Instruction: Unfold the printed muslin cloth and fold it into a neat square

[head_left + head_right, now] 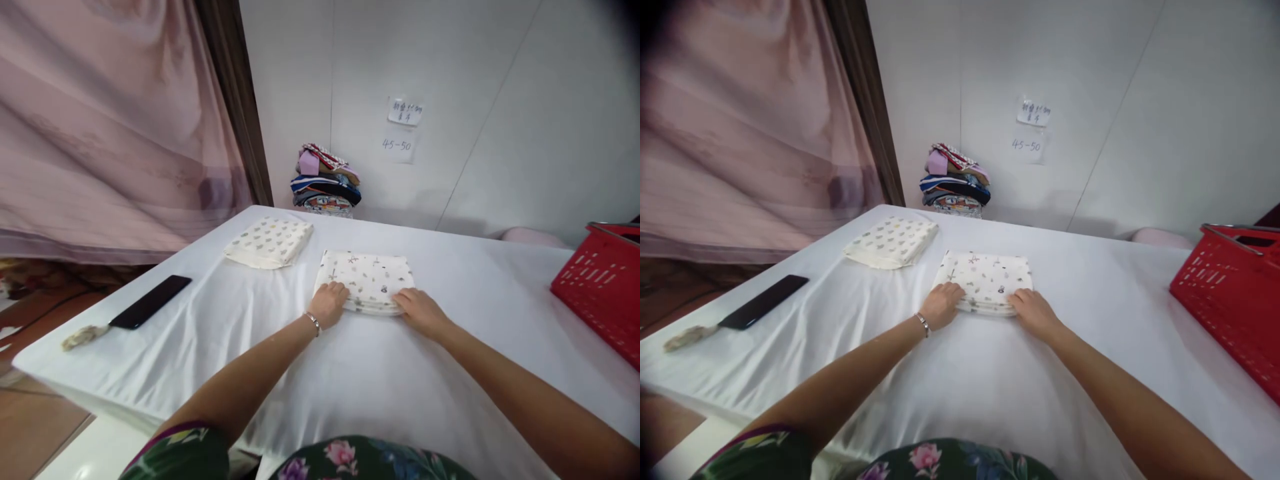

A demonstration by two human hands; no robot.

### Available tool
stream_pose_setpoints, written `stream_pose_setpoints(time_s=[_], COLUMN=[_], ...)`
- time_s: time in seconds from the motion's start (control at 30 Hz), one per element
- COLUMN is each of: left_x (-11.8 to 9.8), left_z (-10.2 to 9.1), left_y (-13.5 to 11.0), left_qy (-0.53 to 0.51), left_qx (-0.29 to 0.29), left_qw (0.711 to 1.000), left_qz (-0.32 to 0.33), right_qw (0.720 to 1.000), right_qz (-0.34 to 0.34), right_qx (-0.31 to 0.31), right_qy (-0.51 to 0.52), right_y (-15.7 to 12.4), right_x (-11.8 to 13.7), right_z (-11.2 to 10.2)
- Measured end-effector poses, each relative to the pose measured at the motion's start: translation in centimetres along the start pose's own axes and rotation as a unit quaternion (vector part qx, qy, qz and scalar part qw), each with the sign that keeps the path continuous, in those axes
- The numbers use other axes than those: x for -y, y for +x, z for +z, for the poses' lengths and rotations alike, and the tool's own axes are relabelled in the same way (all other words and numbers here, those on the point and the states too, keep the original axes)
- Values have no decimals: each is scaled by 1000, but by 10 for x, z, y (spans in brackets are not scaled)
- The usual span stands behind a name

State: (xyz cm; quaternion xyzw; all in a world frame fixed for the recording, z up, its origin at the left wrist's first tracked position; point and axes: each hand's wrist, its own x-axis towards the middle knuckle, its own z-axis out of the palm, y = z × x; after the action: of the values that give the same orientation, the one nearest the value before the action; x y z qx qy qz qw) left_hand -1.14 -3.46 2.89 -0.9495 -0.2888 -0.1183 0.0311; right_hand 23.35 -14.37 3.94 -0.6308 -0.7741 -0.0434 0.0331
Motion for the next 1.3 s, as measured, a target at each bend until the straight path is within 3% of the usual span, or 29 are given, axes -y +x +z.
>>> stream_pose_setpoints(time_s=[0.1, 0.23, 0.37, 0.57, 0.67, 0.8, 0.93, 1.3], left_x=[-3, -4, -8, -10, -12, -13, -12, -18], left_z=[25, 24, 22, 13, 10, 15, 20, 23], left_y=[-16, -23, -29, -25, -18, -12, -10, -11], left_qy=[-32, -56, -72, -135, -137, -131, -157, -156], left_qx=[-13, -41, -28, -21, -16, 7, -9, -47], left_qw=[999, 997, 997, 990, 990, 991, 987, 985], left_qz=[-13, -19, -14, -37, -20, -16, -40, -62], right_qw=[999, 998, 997, 991, 987, 988, 982, 965], right_qz=[15, 24, 28, 43, 57, 44, 47, 76], right_qx=[-6, -45, -45, 8, 21, 25, 13, 18], right_qy=[35, 35, 56, 125, 151, 146, 181, 250], right_y=[-13, -21, -29, -27, -21, -17, -19, -17], right_x=[2, 1, 3, 8, 10, 8, 0, -2], right_z=[26, 30, 34, 14, 6, 12, 19, 11])
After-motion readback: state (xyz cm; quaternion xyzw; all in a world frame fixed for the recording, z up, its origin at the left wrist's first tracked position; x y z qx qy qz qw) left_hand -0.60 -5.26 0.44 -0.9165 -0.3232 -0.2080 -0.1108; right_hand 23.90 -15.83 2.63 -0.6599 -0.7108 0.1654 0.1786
